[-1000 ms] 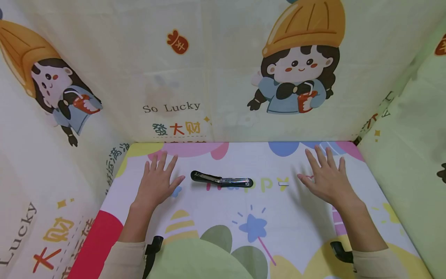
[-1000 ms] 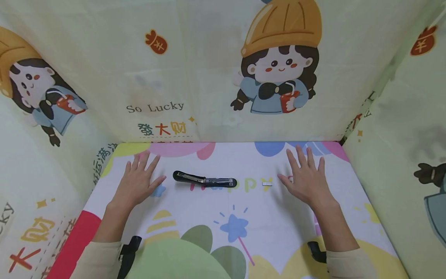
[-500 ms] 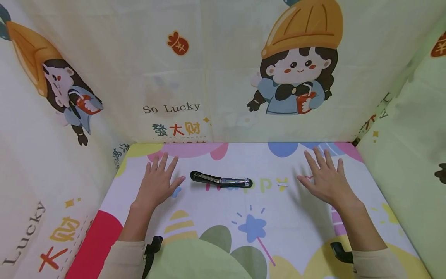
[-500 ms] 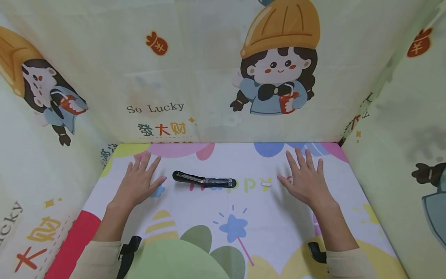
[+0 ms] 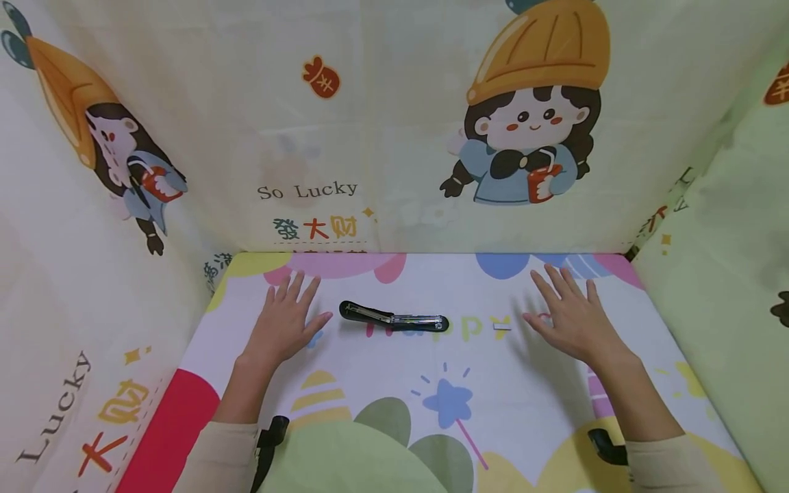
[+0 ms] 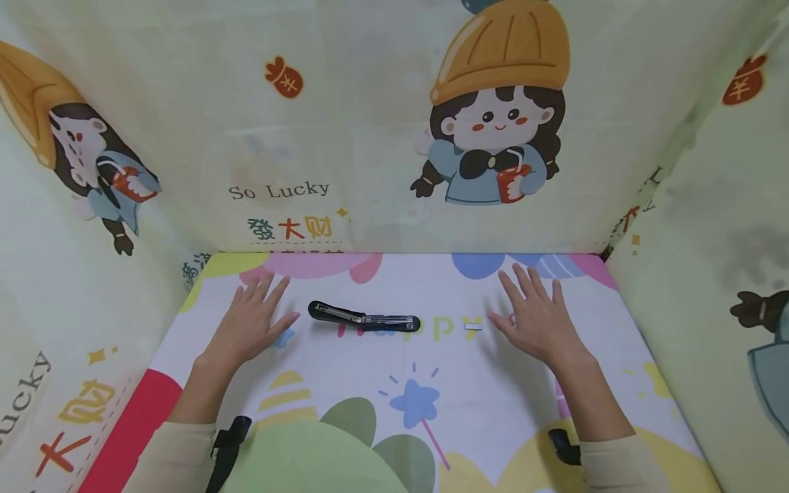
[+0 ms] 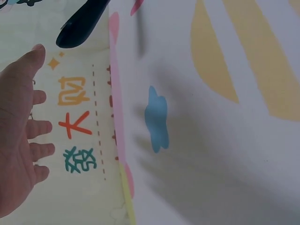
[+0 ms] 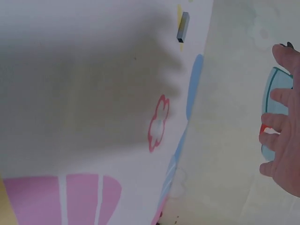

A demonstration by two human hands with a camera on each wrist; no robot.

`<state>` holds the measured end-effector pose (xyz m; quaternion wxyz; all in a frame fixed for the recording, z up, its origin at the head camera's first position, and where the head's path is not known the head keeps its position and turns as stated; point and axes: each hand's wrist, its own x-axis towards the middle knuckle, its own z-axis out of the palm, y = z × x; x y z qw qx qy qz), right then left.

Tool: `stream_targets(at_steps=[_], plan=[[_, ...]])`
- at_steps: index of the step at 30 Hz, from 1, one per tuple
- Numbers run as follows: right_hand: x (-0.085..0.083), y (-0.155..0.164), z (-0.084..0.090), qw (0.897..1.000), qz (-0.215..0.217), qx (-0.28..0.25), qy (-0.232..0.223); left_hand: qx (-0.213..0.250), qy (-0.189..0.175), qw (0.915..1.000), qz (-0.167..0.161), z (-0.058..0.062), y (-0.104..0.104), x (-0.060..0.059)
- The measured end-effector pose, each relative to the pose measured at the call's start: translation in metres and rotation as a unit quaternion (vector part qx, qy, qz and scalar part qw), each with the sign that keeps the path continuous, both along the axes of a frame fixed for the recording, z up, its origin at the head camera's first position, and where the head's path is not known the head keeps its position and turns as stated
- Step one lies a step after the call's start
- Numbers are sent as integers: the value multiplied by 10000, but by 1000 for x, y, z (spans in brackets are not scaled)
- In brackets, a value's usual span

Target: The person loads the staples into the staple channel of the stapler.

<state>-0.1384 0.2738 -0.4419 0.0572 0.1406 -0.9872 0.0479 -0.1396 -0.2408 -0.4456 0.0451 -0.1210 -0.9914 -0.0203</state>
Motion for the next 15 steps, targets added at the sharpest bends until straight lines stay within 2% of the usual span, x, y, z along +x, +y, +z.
stream_targets(at_steps=[6, 10, 15], plan=[[-4, -1, -3, 9996, 253, -83, 120, 212, 17, 9995, -213, -2, 4, -2], [-7, -2, -8, 9994, 318, -82, 144, 659, -61, 9969, -435, -5, 7, -4], [-11, -3, -15, 9982, 504, -237, 229, 1316, -312, 9894, -533, -9, 10, -5]])
